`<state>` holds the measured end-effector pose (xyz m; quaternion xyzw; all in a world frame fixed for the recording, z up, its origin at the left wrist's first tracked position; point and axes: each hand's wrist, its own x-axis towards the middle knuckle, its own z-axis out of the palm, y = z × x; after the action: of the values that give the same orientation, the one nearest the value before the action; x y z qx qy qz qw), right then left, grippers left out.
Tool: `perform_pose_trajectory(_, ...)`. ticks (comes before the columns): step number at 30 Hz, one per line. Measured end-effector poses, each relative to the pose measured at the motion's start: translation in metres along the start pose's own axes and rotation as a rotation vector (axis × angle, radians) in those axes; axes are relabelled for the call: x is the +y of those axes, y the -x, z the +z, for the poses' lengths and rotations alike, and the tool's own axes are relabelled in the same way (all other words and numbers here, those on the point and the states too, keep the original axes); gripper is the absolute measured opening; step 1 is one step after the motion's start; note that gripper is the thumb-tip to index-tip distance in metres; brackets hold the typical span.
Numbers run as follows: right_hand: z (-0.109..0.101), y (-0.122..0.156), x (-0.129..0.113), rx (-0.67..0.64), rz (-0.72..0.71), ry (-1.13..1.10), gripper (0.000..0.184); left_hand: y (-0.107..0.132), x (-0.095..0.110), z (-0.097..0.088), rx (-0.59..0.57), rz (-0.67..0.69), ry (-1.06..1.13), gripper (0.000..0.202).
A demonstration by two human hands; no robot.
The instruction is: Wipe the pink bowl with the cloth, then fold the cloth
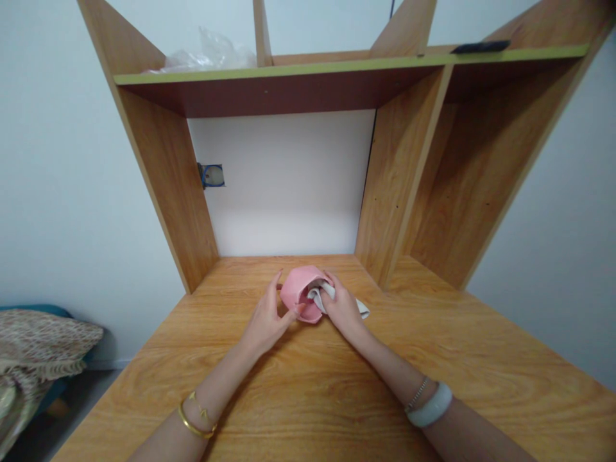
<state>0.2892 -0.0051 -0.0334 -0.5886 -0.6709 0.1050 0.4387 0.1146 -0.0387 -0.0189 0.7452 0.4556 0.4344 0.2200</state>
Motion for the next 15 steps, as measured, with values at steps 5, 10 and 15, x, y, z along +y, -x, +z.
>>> perform_pose_trajectory(5,0.015,0.0,0.006,0.066,-0.005,-0.353,0.04,0.006,0.002,0.017,-0.089,0.036,0.186,0.081)
perform_pose_trajectory(10,0.033,0.001,0.011,0.037,0.038,-0.425,0.047,0.006,0.0,0.019,-0.036,-0.088,0.142,0.073)
perform_pose_trajectory(15,0.019,-0.005,0.008,-0.013,0.108,-0.179,0.071,0.004,0.006,0.011,0.025,-0.066,-0.01,0.073)
